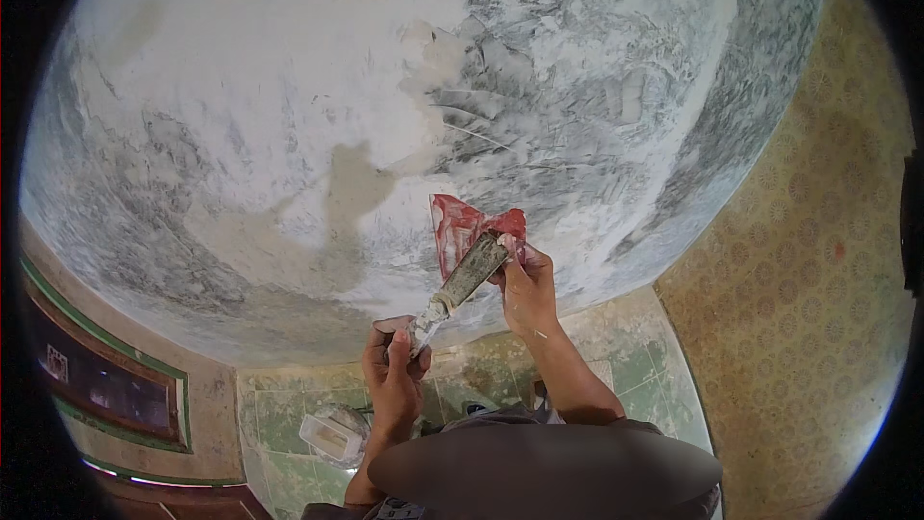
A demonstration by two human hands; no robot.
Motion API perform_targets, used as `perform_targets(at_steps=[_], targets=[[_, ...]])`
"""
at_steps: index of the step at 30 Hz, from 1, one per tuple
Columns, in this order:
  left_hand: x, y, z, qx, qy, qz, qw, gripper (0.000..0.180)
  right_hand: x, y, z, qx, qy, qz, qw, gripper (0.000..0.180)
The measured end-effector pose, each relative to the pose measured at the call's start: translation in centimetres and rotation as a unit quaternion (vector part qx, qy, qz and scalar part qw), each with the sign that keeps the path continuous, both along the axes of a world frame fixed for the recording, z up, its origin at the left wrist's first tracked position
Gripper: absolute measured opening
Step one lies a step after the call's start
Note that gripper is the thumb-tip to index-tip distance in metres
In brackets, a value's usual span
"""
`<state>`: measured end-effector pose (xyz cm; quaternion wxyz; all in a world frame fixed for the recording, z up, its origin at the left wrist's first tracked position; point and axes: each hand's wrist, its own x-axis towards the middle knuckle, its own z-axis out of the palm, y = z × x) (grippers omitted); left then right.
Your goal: The person applies filler paste from a putty container onto a damaged wall surface using a plastic scraper and a putty knife.
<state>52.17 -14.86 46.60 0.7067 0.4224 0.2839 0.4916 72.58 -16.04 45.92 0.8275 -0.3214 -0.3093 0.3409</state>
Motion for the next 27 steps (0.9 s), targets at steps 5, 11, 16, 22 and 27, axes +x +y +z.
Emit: perform_targets(at_steps=[5,11,16,22,27], targets=[[-0.1,0.5,-0.6,0.003,-0.015,-0.019,1.0,0.021,-0.9,-0.2,1.5,-0.024,-0.034,-0.079,0.996,0.022],[-0.1,1.0,-0.5,0.016,-0.015,-0.007,1.0,0.02,-0.5,-0.3,-1.2,-0.081,-0.052,-0.077,0.992,0.023],[-1.2,2.9,-1.0,0.09,-0.019,0.034,0.995,0.019,0.8,-2.2,-1.7,-0.088,0.021,-0.125,0.988,0.021],[-0.8,3.1,-0.3,0.08,-0.006,0.08,0.994,0.019,0.5,-5.3,0.1,-0.045,-0.171,-0.201,0.963,0.016],[0.2,2.8,-0.5,0.059,-0.023,0.066,0.996,0.018,-0.6,-4.2,0.6,-0.111,-0.28,-0.224,0.927,0.016]])
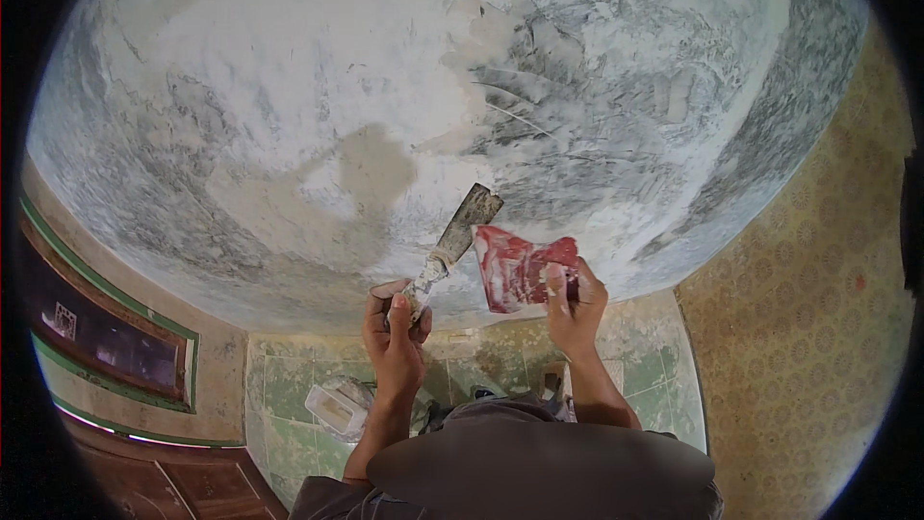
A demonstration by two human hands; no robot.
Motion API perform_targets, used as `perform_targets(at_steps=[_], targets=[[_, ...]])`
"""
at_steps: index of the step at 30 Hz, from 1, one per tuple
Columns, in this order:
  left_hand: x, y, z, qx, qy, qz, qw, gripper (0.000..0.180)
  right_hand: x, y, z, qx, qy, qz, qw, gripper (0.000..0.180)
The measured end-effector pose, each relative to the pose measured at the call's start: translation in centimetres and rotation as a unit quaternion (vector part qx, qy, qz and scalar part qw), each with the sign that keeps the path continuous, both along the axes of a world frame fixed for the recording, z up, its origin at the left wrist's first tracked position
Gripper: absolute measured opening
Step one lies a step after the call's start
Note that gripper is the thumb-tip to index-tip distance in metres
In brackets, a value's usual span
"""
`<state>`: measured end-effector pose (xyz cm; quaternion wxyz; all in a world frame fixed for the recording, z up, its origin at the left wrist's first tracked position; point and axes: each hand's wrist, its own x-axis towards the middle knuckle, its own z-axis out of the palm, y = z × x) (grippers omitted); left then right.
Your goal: The person applies filler paste from a putty container onto a damaged wall surface using a plastic scraper and a putty knife.
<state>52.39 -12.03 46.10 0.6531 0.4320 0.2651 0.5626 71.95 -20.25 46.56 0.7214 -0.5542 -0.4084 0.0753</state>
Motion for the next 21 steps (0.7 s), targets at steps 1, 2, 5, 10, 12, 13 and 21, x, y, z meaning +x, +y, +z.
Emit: perform_targets(at_steps=[1,2,5,10,12,13,21], targets=[[0.3,-0.1,0.0,-0.001,0.001,0.0,1.0,0.018,-0.1,0.1,-0.1,-0.022,-0.04,-0.009,0.999,0.016],[0.5,-0.2,-0.1,-0.022,0.006,0.008,1.0,0.017,-0.4,0.1,-0.1,-0.034,-0.06,-0.009,0.998,0.016],[0.9,0.1,-0.4,-0.046,0.016,0.019,0.999,0.016,-0.7,0.8,-1.2,-0.051,-0.062,0.016,0.997,0.017],[0.7,0.7,-1.5,-0.031,0.016,0.0,0.999,0.014,0.4,2.0,-3.3,-0.075,0.132,0.098,0.984,0.017],[0.3,0.9,-1.8,-0.026,0.048,-0.024,0.998,0.017,0.5,2.1,-2.9,-0.074,0.172,0.151,0.971,0.019],[0.4,0.8,-1.8,-0.028,0.048,-0.024,0.998,0.017,0.7,2.2,-3.1,-0.075,0.173,0.151,0.97,0.019],[0.9,1.0,-2.0,0.123,0.178,0.025,0.976,0.012,1.6,3.0,-5.1,-0.091,0.261,0.183,0.944,0.026]])
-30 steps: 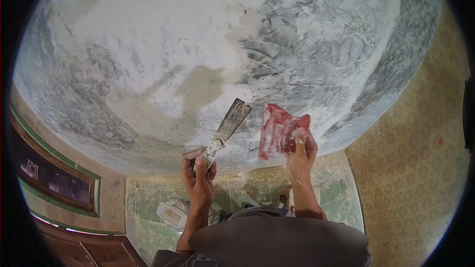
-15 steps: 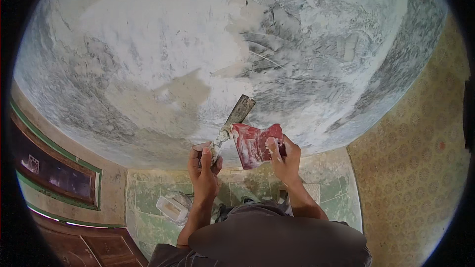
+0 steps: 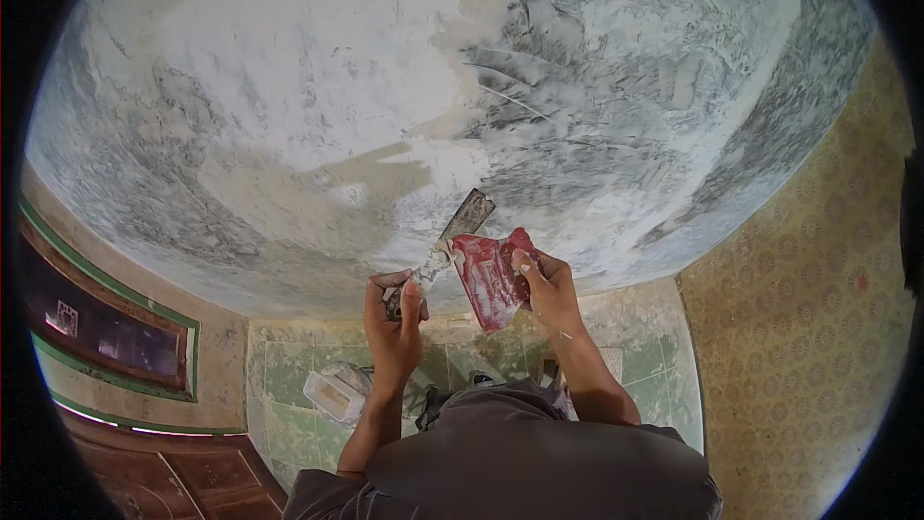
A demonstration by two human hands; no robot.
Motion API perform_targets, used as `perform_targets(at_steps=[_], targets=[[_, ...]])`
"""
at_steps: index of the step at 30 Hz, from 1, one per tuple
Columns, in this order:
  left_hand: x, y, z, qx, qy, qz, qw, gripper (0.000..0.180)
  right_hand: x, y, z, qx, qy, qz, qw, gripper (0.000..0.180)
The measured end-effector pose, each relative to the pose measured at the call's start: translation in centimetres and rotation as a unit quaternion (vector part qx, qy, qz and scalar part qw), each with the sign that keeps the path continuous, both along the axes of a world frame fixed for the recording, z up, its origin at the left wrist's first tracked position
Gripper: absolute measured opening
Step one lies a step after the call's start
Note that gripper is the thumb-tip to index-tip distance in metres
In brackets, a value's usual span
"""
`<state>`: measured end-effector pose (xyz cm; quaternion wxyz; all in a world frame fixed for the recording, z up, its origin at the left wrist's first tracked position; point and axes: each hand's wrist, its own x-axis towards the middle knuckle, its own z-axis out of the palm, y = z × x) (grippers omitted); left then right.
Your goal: The person applies filler paste from a putty container onto a damaged wall surface using a plastic scraper and a putty knife.
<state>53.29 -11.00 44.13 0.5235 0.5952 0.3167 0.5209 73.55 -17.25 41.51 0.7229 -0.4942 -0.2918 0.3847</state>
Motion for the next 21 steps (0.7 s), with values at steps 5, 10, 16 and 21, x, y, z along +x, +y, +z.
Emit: perform_targets(at_steps=[5,10,16,21], targets=[[0.9,-0.6,-0.2,0.036,0.031,-0.003,0.999,0.012,-1.3,-0.6,0.2,-0.04,0.055,0.013,0.998,0.025],[0.3,-0.5,-0.1,-0.024,-0.015,-0.011,1.0,0.014,0.0,-1.8,1.5,0.021,-0.069,-0.092,0.993,0.023],[-0.2,-0.4,-0.1,0.074,0.022,-0.016,0.997,0.014,1.7,-3.0,3.9,-0.046,-0.293,-0.041,0.954,0.015],[-1.5,0.4,-0.4,0.134,0.095,-0.022,0.986,0.014,2.6,-2.3,3.6,-0.045,-0.234,-0.007,0.971,0.019]])
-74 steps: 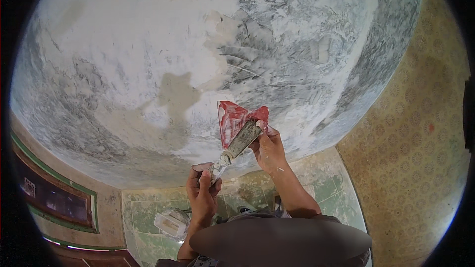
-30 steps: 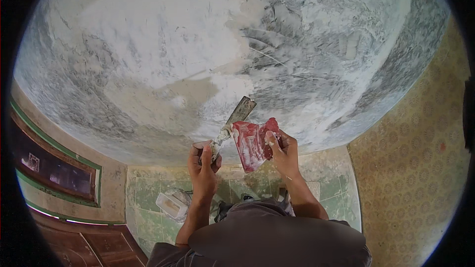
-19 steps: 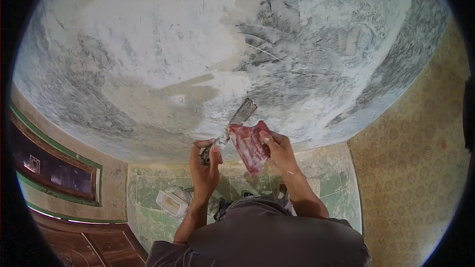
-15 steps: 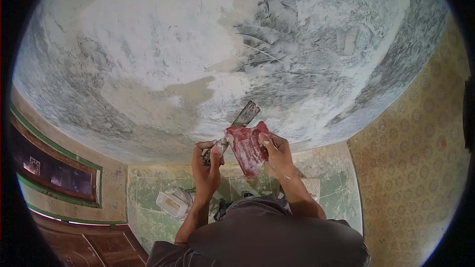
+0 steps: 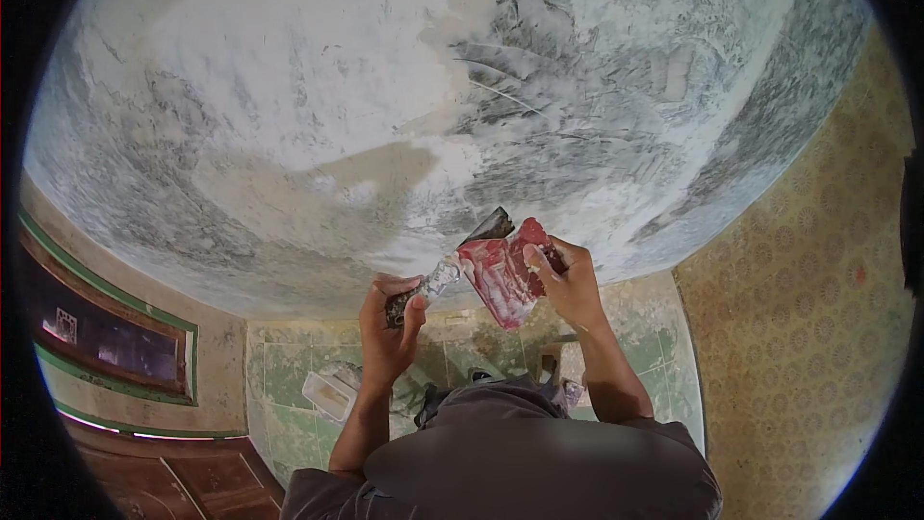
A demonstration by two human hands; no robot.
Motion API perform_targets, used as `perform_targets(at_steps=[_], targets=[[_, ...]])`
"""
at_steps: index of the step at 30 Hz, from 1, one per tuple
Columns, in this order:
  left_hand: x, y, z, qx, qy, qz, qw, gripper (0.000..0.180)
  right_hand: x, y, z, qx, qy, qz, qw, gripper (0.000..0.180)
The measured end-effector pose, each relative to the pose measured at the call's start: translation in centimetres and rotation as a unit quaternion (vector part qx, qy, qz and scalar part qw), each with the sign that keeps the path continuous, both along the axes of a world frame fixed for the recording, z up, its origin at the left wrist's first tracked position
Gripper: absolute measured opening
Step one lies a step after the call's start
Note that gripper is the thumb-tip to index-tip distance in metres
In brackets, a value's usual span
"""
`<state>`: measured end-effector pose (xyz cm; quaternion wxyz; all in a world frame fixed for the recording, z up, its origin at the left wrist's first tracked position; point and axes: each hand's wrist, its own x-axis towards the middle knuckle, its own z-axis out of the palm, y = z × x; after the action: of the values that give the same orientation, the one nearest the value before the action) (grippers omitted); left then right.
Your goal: The person applies filler paste from a putty container onto a damaged wall surface using a plastic scraper and a putty knife.
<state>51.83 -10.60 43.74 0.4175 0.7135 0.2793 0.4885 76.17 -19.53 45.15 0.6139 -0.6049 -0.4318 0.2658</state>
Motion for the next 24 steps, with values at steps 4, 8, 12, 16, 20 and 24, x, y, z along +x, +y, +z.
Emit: perform_targets(at_steps=[4,8,12,16,20,24], targets=[[0.1,0.5,1.1,0.037,0.043,-0.018,0.998,0.015,0.5,0.2,-0.8,-0.087,0.056,0.058,0.993,0.026],[0.4,0.5,1.3,0.089,0.091,-0.063,0.99,0.014,-0.2,0.8,-1.6,-0.039,0.05,0.07,0.996,0.03],[-0.9,1.2,0.3,0.015,0.063,-0.017,0.998,0.015,-0.6,-0.4,-1.3,0.01,0.156,0.042,0.987,0.03],[-1.4,1.3,0.7,0.026,0.075,-0.003,0.997,0.011,-1.1,-1.0,-0.4,0.033,0.197,0.021,0.98,0.025],[-1.3,1.5,1.0,0.145,0.038,0.013,0.989,0.024,-1.4,-0.9,-0.6,0.145,0.215,-0.062,0.964,0.017],[-2.6,2.8,0.9,0.313,0.09,0.008,0.945,0.031,-1.5,-0.6,-0.7,0.144,0.19,-0.126,0.963,0.017]])
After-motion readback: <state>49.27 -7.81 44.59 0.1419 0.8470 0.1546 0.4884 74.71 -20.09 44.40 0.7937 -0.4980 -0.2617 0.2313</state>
